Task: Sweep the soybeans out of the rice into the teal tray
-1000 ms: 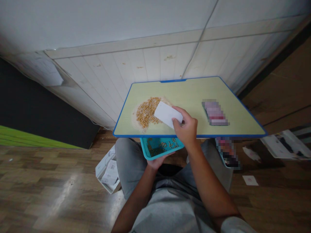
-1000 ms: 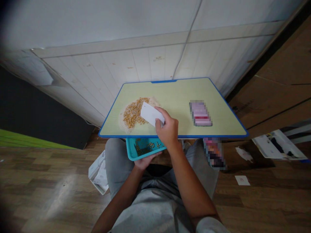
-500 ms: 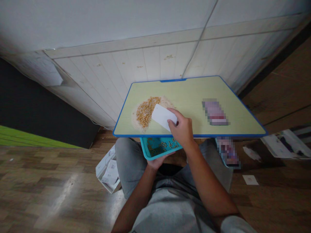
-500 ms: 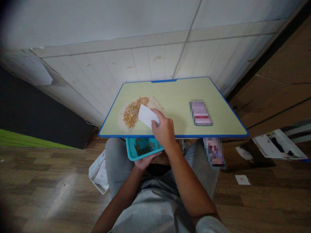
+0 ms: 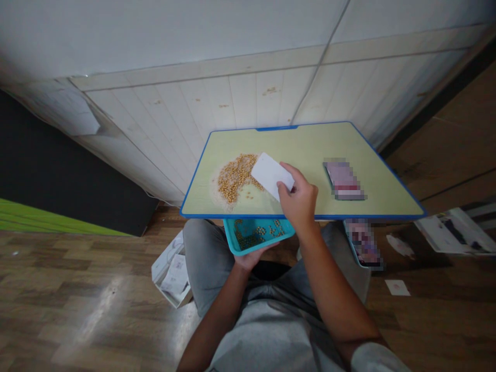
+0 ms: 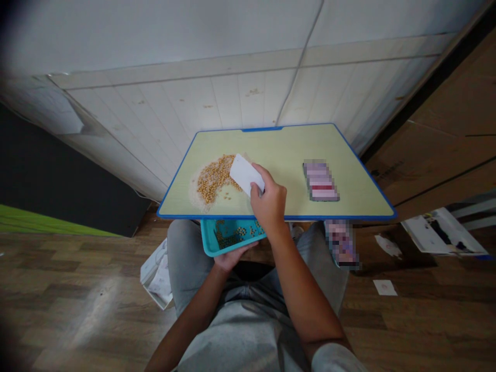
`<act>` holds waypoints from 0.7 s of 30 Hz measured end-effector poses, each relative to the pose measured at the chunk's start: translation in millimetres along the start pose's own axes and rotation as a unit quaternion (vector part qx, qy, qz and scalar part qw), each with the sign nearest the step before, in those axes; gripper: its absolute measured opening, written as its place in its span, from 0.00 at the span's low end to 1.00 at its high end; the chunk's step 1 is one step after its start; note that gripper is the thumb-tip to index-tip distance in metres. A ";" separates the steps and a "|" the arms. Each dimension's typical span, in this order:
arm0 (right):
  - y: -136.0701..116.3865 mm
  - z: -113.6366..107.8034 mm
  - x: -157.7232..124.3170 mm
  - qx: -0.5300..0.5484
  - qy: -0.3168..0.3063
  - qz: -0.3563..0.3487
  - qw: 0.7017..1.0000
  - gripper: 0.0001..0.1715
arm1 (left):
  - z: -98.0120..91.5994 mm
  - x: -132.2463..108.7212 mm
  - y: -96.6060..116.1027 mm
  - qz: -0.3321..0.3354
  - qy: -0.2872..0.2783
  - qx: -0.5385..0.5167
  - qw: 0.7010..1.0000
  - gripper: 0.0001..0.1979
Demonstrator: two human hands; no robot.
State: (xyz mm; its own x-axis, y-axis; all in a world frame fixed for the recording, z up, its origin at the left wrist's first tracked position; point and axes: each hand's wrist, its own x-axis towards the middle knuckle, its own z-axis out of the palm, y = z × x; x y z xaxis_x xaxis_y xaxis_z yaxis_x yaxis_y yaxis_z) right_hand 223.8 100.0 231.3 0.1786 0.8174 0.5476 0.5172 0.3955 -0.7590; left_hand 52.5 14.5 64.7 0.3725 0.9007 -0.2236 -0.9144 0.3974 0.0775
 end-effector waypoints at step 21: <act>-3.6 -2.5 -3.1 0.040 -0.099 -0.008 0.994 0.29 | 0.2 2.6 1.6 -0.007 -0.030 0.030 0.999 0.46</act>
State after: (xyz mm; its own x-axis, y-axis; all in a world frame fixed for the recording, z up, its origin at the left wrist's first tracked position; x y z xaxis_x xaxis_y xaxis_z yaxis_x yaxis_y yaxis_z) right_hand 223.5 95.0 233.2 -0.0008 0.8744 0.4852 0.4488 0.4339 -0.7812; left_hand 52.1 17.6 64.5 0.3961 0.9031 -0.1658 -0.8983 0.4185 0.1338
